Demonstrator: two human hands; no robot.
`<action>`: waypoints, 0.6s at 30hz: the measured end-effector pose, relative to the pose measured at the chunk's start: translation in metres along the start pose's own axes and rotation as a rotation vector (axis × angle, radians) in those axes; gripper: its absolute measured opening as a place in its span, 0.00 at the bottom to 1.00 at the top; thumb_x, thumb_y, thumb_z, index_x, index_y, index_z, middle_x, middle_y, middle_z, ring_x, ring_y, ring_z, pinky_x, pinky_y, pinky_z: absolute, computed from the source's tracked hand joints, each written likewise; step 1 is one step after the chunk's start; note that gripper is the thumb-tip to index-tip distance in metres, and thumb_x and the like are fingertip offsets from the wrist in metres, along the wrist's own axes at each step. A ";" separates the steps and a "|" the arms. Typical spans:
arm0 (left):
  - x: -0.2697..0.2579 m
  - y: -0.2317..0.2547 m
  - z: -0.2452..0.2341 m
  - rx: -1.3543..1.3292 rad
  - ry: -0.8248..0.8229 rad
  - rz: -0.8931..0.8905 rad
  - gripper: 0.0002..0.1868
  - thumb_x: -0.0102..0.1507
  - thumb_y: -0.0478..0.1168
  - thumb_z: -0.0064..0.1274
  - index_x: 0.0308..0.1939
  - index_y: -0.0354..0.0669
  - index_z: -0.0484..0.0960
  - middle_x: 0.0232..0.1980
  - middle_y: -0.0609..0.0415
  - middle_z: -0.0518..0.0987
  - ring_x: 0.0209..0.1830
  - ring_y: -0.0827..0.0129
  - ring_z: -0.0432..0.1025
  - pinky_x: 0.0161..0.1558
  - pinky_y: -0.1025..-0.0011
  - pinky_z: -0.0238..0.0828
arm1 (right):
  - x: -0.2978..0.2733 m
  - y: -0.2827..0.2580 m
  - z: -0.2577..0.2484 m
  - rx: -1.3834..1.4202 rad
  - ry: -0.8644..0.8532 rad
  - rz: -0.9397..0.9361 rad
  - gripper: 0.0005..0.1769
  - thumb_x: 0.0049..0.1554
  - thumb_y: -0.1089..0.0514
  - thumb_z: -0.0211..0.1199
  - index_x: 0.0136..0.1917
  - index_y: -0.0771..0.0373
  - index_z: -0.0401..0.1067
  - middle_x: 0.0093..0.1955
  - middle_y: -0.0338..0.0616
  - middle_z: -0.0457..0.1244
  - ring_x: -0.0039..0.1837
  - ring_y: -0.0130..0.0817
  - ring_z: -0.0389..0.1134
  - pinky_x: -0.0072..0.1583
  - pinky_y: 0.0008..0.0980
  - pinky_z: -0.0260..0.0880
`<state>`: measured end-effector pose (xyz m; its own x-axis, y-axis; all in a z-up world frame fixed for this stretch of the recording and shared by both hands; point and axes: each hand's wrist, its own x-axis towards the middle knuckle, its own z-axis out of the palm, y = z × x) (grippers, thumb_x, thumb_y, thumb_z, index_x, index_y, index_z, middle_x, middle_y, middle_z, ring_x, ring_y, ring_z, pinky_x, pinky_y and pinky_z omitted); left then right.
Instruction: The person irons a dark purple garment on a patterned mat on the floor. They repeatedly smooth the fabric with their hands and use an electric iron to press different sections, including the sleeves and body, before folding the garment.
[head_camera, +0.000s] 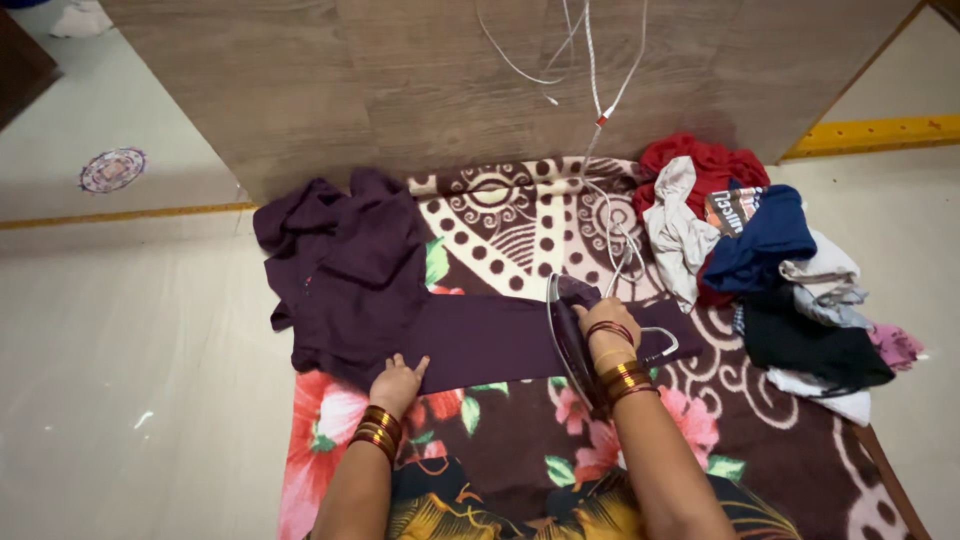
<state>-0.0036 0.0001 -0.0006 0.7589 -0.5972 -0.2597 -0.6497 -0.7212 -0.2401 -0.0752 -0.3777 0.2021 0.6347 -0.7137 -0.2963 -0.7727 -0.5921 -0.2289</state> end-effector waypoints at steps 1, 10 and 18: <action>-0.001 0.000 0.000 -0.022 -0.042 -0.006 0.34 0.67 0.39 0.44 0.78 0.56 0.58 0.63 0.26 0.73 0.64 0.40 0.69 0.63 0.58 0.70 | -0.002 0.005 0.001 -0.006 0.000 -0.003 0.42 0.55 0.28 0.65 0.64 0.67 0.71 0.61 0.60 0.69 0.63 0.55 0.71 0.61 0.47 0.73; -0.006 0.006 -0.007 -0.196 -0.092 -0.159 0.38 0.66 0.40 0.50 0.79 0.69 0.57 0.73 0.30 0.64 0.70 0.41 0.65 0.63 0.62 0.72 | -0.019 0.042 -0.002 -0.095 0.007 -0.001 0.41 0.56 0.26 0.62 0.62 0.65 0.73 0.60 0.59 0.69 0.63 0.54 0.72 0.61 0.48 0.74; -0.010 0.009 -0.017 -0.284 -0.118 -0.197 0.39 0.66 0.37 0.49 0.79 0.69 0.56 0.76 0.29 0.57 0.74 0.39 0.59 0.65 0.62 0.70 | -0.032 0.046 -0.014 -0.133 0.053 0.014 0.43 0.56 0.25 0.60 0.62 0.66 0.73 0.59 0.61 0.70 0.61 0.55 0.73 0.60 0.47 0.74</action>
<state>-0.0159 -0.0063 0.0160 0.8472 -0.4045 -0.3444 -0.4411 -0.8969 -0.0316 -0.1307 -0.3872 0.2140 0.6260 -0.7392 -0.2483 -0.7755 -0.6235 -0.0990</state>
